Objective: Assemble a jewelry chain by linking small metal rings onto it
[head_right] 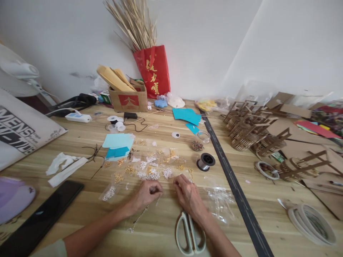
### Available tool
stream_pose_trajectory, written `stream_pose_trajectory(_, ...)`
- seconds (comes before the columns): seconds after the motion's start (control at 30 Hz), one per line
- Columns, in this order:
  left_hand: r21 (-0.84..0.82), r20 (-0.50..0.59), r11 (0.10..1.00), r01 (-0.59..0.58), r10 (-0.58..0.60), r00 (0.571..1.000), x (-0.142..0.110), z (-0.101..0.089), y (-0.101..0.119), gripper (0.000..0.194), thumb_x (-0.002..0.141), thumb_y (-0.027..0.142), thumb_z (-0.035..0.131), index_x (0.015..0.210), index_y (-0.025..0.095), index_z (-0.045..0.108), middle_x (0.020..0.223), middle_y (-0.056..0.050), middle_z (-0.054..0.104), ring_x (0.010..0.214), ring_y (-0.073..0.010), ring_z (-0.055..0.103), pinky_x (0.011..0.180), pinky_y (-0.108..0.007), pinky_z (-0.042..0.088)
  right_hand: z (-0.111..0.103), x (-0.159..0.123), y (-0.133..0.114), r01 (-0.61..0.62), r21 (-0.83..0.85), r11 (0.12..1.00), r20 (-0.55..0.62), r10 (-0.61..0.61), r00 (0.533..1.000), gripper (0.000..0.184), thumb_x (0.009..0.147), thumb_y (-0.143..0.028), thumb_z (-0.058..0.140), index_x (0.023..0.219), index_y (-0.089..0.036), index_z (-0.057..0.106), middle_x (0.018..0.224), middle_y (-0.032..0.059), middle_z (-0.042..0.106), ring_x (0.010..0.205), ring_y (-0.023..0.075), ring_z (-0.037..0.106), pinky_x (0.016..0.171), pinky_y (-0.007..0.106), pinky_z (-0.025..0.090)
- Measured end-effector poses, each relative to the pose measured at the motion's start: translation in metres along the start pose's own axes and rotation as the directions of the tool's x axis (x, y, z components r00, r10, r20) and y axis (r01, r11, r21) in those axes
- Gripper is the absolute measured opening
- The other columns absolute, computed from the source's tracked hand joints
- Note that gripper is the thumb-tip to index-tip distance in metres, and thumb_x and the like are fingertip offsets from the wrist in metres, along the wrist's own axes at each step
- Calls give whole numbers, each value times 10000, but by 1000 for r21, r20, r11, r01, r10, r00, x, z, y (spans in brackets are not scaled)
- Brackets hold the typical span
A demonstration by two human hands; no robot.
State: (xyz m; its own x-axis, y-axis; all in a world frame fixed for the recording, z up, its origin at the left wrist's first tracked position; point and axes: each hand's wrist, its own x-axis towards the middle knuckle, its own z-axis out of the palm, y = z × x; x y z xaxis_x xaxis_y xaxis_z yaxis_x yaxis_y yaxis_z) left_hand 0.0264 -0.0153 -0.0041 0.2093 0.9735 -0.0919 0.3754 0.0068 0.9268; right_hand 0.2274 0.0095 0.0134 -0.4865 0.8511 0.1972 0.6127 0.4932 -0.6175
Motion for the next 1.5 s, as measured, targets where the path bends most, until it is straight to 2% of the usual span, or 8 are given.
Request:
stream_pose_trajectory(0.4,1,-6,1000,19,-19,1000,-1,1,1,72,714,113,626,660,134,669,569,20,597,532,-101,493,536,-204,373,-7,-1,-1,-55,-266,962,-15,53,999,192,950,-192,390,826,-216,533,779,19,605,652,182,597,565,268,389)
stream_pose_trajectory(0.47,1,-9,1000,16,-16,1000,-1,1,1,72,710,114,629,653,134,668,567,18,596,533,-101,489,533,-204,369,-6,-1,-2,-51,-293,955,-25,46,999,183,947,-189,392,870,-218,556,813,25,616,633,180,605,550,271,403)
stream_pose_trajectory(0.57,-30,-6,999,15,-15,1000,0,2,-1,74,708,113,624,653,135,669,580,14,608,533,-102,491,528,-203,368,-2,-3,-5,-12,-221,975,-123,-16,992,192,939,-175,403,1025,-218,570,1000,66,637,696,181,645,581,279,465)
stream_pose_trajectory(0.67,-51,0,999,10,-10,1000,1,3,-3,85,706,99,612,656,132,671,592,10,620,535,-102,500,529,-202,369,2,-4,-9,95,-64,993,-190,-105,976,231,939,-151,408,1099,-216,562,1091,93,632,861,195,665,687,283,522)
stream_pose_trajectory(0.8,-13,7,1000,3,-3,1000,1,2,-2,87,714,111,614,660,133,678,589,8,622,539,-109,513,535,-208,369,11,-5,-14,174,95,980,-89,-166,982,229,930,-117,436,1062,-220,593,1033,72,655,903,183,666,746,267,537)
stream_pose_trajectory(0.97,20,-4,1000,-5,5,1000,-1,2,0,103,712,108,598,655,137,679,570,10,615,529,-112,512,529,-211,367,22,-4,-20,121,181,976,58,-134,989,188,925,-110,482,983,-209,631,937,46,664,839,170,663,731,256,528)
stream_pose_trajectory(1.3,-63,6,997,-40,40,999,-2,-1,2,119,757,150,588,692,145,687,668,-22,691,623,-147,591,590,-229,429,20,-1,-22,24,211,977,79,-42,996,142,929,-170,504,924,-194,645,844,38,683,755,170,650,683,258,499)
stream_pose_trajectory(1.5,1,-2,999,-53,53,999,-3,-3,6,124,762,136,598,703,146,707,699,-26,707,668,-161,616,654,-246,450,17,-3,-20,0,227,974,82,-19,996,142,936,-235,511,1011,-190,622,820,36,706,724,167,656,647,247,497)
